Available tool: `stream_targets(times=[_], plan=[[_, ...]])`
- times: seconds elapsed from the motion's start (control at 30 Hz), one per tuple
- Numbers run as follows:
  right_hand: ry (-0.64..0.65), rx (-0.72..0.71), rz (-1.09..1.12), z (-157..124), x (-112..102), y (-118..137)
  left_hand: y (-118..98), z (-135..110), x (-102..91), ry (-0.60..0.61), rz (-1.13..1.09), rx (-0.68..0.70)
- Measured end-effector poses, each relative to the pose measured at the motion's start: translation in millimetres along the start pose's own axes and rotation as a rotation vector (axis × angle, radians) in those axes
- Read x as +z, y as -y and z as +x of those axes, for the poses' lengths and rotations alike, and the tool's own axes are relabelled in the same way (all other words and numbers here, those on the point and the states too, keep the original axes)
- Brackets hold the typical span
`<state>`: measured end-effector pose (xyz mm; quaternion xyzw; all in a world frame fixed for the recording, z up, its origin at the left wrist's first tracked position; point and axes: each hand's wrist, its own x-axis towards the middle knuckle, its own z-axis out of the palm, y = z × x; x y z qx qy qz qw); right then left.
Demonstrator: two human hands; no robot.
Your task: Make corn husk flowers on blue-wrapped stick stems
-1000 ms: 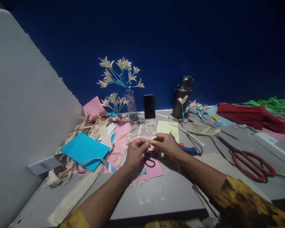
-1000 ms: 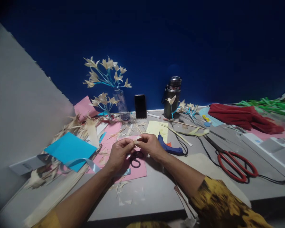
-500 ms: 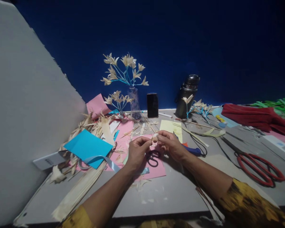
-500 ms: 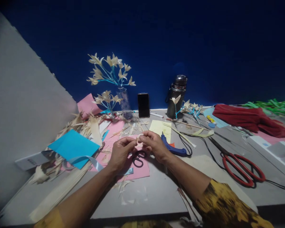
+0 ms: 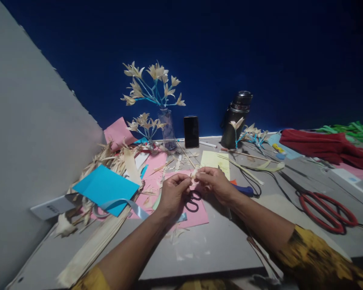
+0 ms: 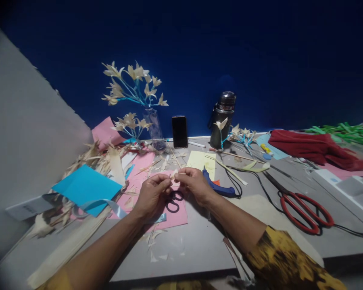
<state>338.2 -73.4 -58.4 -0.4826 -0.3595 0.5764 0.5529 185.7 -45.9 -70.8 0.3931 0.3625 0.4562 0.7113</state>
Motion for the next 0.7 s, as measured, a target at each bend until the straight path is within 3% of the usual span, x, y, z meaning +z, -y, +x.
stream_targets(times=[0.27,0.4,0.7], plan=[[0.001,0.017,0.035,-0.2,0.2,1.5,-2.8,-0.3,0.2,0.053,-0.066,0.022],[0.026,0.083,0.065,-0.9,0.7,2.2,-9.2,-0.6,-2.7,0.073,-0.118,-0.096],[0.012,0.046,-0.013,-4.0,5.7,4.9,-13.8,-12.6,5.7,0.07,0.075,-0.121]])
